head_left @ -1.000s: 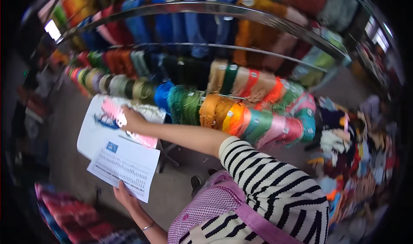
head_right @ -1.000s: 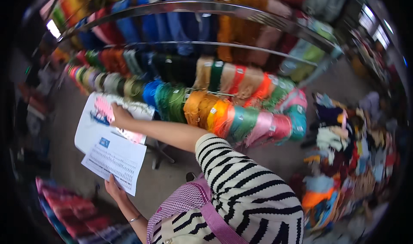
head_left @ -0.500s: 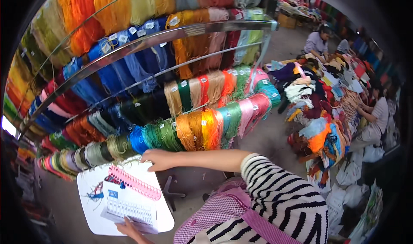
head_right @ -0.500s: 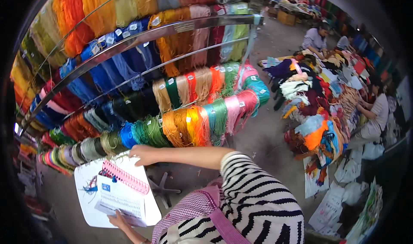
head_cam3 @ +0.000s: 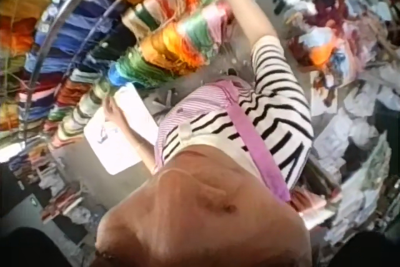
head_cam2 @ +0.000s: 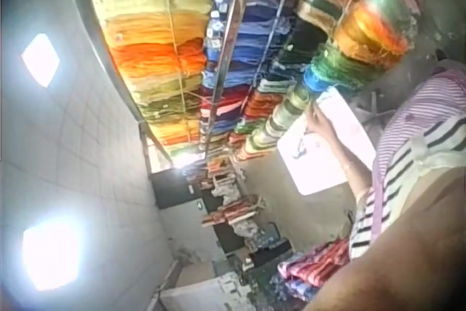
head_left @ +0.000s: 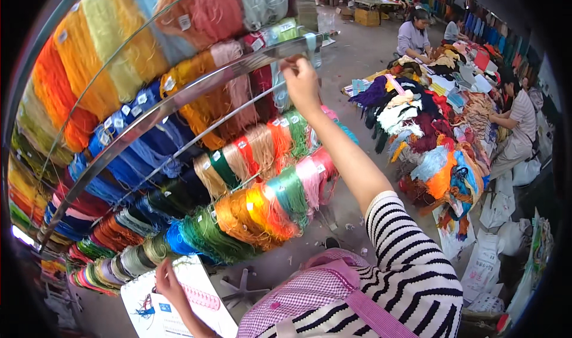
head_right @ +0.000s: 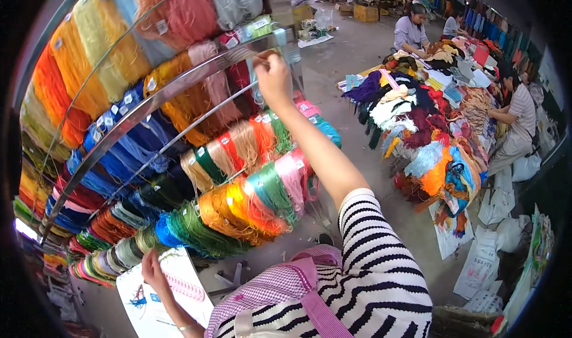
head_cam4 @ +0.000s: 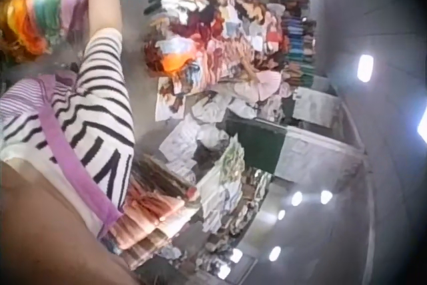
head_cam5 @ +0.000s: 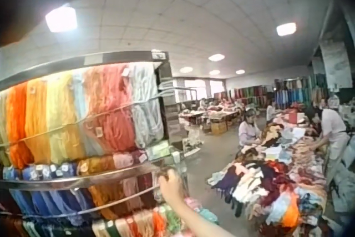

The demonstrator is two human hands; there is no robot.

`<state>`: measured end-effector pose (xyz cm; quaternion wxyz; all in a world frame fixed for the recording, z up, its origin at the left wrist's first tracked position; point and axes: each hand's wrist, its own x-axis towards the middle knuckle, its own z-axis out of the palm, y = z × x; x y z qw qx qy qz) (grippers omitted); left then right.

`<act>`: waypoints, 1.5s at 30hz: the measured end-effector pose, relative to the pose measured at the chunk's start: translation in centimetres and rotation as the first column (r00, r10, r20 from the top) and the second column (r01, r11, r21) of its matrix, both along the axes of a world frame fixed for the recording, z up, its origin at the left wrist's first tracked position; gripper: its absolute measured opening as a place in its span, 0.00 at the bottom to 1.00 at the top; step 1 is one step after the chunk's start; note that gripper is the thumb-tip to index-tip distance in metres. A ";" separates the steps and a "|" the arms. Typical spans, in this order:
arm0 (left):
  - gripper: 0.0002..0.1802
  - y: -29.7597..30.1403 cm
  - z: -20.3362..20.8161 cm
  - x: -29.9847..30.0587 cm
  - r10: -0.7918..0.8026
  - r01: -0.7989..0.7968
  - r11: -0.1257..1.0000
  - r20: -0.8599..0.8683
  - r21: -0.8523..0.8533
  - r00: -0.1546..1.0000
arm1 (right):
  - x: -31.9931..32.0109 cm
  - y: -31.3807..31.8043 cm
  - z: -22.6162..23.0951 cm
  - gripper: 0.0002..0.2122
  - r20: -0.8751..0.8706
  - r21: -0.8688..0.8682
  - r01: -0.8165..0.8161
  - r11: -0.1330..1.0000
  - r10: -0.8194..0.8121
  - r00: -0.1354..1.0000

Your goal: Selecting specific colors of thread from a large rack and attaching them to a numbered pink sorting card using a reference sheet.

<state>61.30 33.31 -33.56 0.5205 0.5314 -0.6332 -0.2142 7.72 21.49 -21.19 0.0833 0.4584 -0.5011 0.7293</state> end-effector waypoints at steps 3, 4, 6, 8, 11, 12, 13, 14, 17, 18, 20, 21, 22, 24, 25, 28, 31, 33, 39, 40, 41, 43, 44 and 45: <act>0.08 -2.9 3.6 -10.7 -0.190 0.191 0.982 0.118 0.001 0.975 | -0.7 -1.2 -0.3 0.06 0.026 0.038 -0.018 0.999 0.017 1.000; 0.07 -3.2 5.1 -14.2 -0.216 0.220 0.976 0.176 -0.002 0.960 | 0.3 -0.1 -0.1 0.07 0.037 0.120 -0.045 0.992 0.041 0.998; 0.06 -4.0 6.0 -17.9 -0.307 0.326 0.941 0.181 -0.085 0.934 | 1.6 1.4 -0.2 0.06 -0.112 -0.018 -0.128 0.992 0.126 0.986; 0.06 -3.8 7.9 -22.4 -0.378 0.387 0.922 0.152 -0.029 0.913 | 1.0 4.2 -0.2 0.04 -0.134 -0.134 -0.110 0.985 0.092 0.987; 0.07 -5.2 8.2 -27.1 -0.510 0.511 0.859 0.071 -0.002 0.857 | -2.6 5.2 0.0 0.07 0.082 -0.183 -0.030 0.983 0.045 0.996; 0.07 -5.7 8.6 -28.7 -0.541 0.540 0.841 0.039 0.019 0.840 | -3.7 4.8 0.0 0.07 0.082 -0.176 -0.033 0.984 0.048 0.995; 0.08 -6.0 9.6 -30.6 -0.564 0.566 0.824 0.067 -0.017 0.823 | -4.3 4.9 0.7 0.07 0.215 -0.188 -0.294 0.937 0.332 0.919; 0.08 -6.0 11.2 -32.6 -0.593 0.596 0.799 0.064 -0.076 0.803 | -4.6 4.9 1.4 0.08 0.326 -0.240 -0.528 0.814 0.580 0.746; 0.10 -6.9 14.2 -37.1 -0.716 0.702 0.698 -0.099 -0.142 0.691 | -5.1 5.5 2.2 0.08 0.369 -0.229 -0.666 0.710 0.696 0.616; 0.10 -6.9 15.1 -38.4 -0.741 0.737 0.666 -0.218 -0.119 0.635 | -5.2 5.7 2.3 0.07 0.400 -0.196 -0.688 0.699 0.698 0.595; 0.11 -7.7 15.6 -40.4 -0.747 0.762 0.641 -0.310 -0.096 0.589 | -5.1 6.2 2.7 0.06 0.420 -0.219 -0.659 0.719 0.679 0.602; 0.11 -7.9 15.8 -41.4 -0.728 0.754 0.650 -0.360 -0.091 0.584 | -5.4 6.5 2.8 0.06 0.427 -0.197 -0.618 0.761 0.634 0.645; 0.11 -8.1 15.9 -42.0 -0.728 0.755 0.650 -0.362 -0.092 0.582 | -5.8 6.8 2.9 0.06 0.434 -0.171 -0.572 0.802 0.583 0.687; 0.11 -8.5 16.0 -42.8 -0.702 0.764 0.643 -0.441 -0.053 0.560 | -6.9 6.7 2.7 0.06 0.447 -0.143 -0.657 0.740 0.640 0.625; 0.11 -8.7 15.9 -43.1 -0.701 0.770 0.636 -0.457 -0.050 0.548 | -7.0 6.8 3.0 0.05 0.465 -0.121 -0.732 0.671 0.690 0.556; 0.11 -8.9 15.0 -43.2 -0.700 0.786 0.618 -0.482 -0.037 0.527 | -6.2 7.0 4.2 0.05 0.631 -0.107 -0.775 0.623 0.645 0.431; 0.11 -8.9 14.5 -42.9 -0.687 0.784 0.620 -0.496 -0.018 0.531 | -6.3 6.1 3.7 0.04 0.560 -0.120 -0.759 0.640 0.675 0.480; 0.11 -9.1 14.2 -42.7 -0.688 0.783 0.621 -0.503 -0.033 0.524 | -6.5 6.3 3.0 0.03 0.543 -0.122 -0.744 0.657 0.671 0.504; 0.16 -10.0 13.9 -42.3 -0.708 0.772 0.633 -0.451 -0.064 0.544 | -5.3 9.0 -1.1 0.01 0.457 -0.015 -0.675 0.737 0.606 0.651; 0.20 -10.0 13.5 -42.5 -0.747 0.783 0.611 -0.413 -0.119 0.521 | -4.6 9.8 -1.5 0.02 0.421 -0.006 -0.605 0.796 0.551 0.721; 0.29 -10.0 13.4 -42.7 -0.802 0.837 0.536 -0.376 -0.108 0.465 | -4.1 10.7 -1.3 0.01 0.389 -0.051 -0.607 0.793 0.576 0.719; 0.35 -9.0 13.3 -43.6 -0.863 0.930 0.358 -0.411 -0.087 0.294 | -3.5 12.0 -1.2 0.02 0.342 -0.146 -0.651 0.745 0.656 0.673; 0.36 -8.3 13.4 -44.0 -0.862 0.974 0.217 -0.479 -0.061 0.162 | -3.2 12.7 -0.9 0.04 0.279 -0.246 -0.688 0.683 0.730 0.624; 0.27 -7.8 13.2 -44.5 -0.862 0.986 0.153 -0.497 -0.068 0.099 | -2.9 13.5 -0.4 0.03 0.254 -0.287 -0.724 0.627 0.779 0.574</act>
